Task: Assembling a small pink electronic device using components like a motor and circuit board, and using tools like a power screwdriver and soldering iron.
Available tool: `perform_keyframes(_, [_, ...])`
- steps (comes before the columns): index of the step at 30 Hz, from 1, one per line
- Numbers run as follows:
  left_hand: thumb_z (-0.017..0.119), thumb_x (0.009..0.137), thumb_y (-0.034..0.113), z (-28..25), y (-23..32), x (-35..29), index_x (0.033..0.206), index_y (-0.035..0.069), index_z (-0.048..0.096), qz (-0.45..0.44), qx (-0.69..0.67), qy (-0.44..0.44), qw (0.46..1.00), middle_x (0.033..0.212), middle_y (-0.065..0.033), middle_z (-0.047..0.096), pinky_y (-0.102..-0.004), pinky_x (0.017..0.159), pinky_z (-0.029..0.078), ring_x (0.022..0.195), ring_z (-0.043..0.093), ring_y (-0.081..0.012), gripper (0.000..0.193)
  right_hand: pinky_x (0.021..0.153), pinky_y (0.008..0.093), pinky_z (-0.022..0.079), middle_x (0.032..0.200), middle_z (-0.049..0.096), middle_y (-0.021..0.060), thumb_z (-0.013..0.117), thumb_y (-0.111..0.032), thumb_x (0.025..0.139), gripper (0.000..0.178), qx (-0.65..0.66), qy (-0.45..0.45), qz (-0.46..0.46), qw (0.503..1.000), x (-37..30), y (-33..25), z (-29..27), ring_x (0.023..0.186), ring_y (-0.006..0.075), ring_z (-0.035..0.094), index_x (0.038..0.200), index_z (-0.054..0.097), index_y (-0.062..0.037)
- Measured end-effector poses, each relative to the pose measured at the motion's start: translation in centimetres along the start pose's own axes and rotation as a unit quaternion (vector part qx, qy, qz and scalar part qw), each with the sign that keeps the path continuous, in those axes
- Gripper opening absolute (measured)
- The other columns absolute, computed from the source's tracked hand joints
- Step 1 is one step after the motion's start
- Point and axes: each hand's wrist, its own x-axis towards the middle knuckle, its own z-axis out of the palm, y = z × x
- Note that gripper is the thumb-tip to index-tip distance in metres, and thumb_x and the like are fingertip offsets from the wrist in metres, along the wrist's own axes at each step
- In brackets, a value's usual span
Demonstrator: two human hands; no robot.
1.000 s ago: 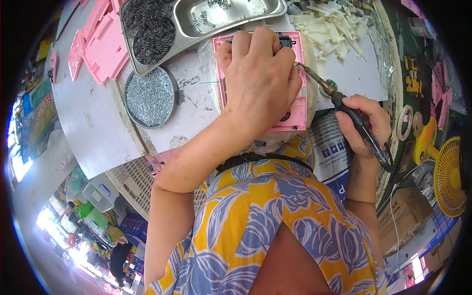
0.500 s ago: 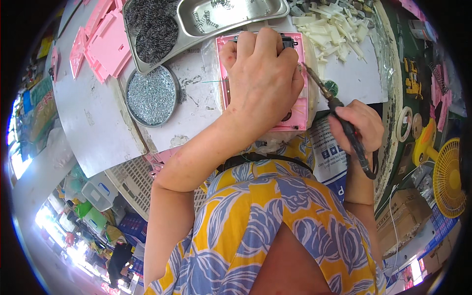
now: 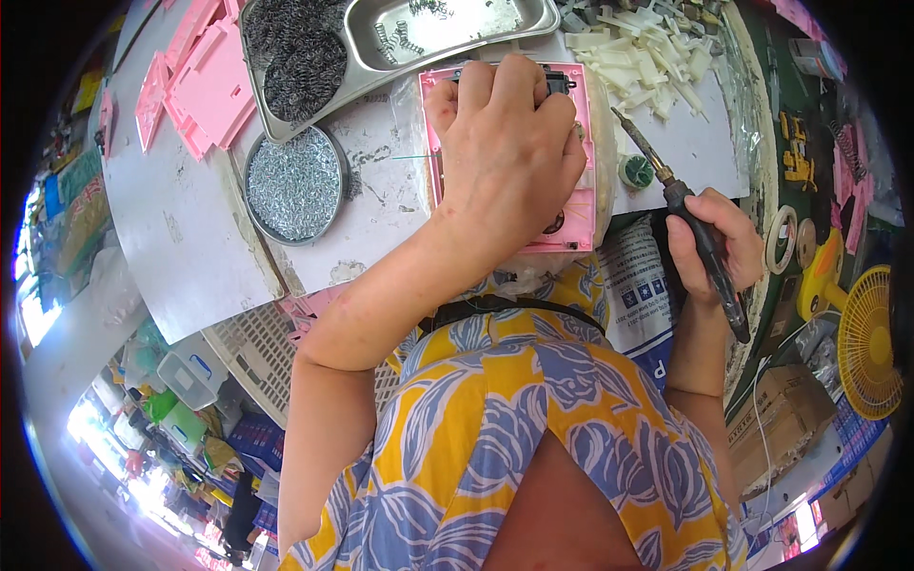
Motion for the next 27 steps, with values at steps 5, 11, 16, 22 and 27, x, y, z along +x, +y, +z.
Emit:
perform_keyframes(5, [0.073,0.078,0.022,0.0,-0.1,0.0,0.078,0.013,0.067,0.008,0.006,-0.001,1.0,0.096,-0.0053,0.052,-0.0458,0.086,0.033,0.092,0.05,-0.0281,0.012,0.047,0.0251,0.033,0.061,0.052,0.0032,0.079,0.003,0.077,0.029,0.002,-0.002,0.003,1.0,-0.1,0.1,0.1,0.051,0.0116,0.047,0.103,0.066,0.0012])
perform_keyframes(11, [0.073,0.078,0.023,0.0,-0.3,0.0,0.077,0.013,0.066,0.015,0.009,0.001,1.0,0.096,-0.0052,0.053,-0.0458,0.085,0.033,0.091,0.05,-0.0281,0.013,0.047,0.025,0.033,0.061,0.053,0.0033,0.079,0.003,0.077,0.028,0.001,-0.002,0.008,1.0,0.0,0.1,0.1,0.051,0.0118,0.047,0.102,0.067,0.001])
perform_keyframes(16, [0.076,0.078,0.027,-0.7,-0.3,0.1,0.078,0.013,0.067,0.018,0.007,-0.014,1.0,0.095,-0.0042,0.053,-0.0451,0.086,0.033,0.093,0.052,-0.0274,0.017,0.048,0.0248,0.033,0.061,0.053,0.0034,0.08,0.003,0.077,0.028,0.003,-0.002,0.012,1.0,0.1,-0.1,0.1,0.051,0.0115,0.048,0.102,0.067,0.0012])
perform_keyframes(22, [0.078,0.077,0.026,-1.7,-1.7,0.4,0.083,0.014,0.069,0.062,-0.039,-0.02,0.997,0.097,-0.0028,0.055,-0.0438,0.086,0.033,0.093,0.053,-0.0257,0.016,0.048,0.0244,0.034,0.062,0.054,0.0037,0.079,0.003,0.077,0.029,-0.017,-0.002,0.015,1.0,0.1,-0.1,-0.1,0.052,0.0113,0.049,0.103,0.067,0.0013])
perform_keyframes(27, [0.076,0.078,0.023,-0.8,-1.8,0.2,0.082,0.015,0.069,0.079,-0.038,-0.013,0.996,0.095,-0.0023,0.055,-0.0438,0.085,0.033,0.091,0.054,-0.0248,0.011,0.048,0.0247,0.035,0.062,0.055,0.0038,0.079,0.002,0.077,0.029,0.002,-0.01,0.011,1.0,0.3,-0.1,0.2,0.051,0.0119,0.049,0.103,0.067,0.0013])
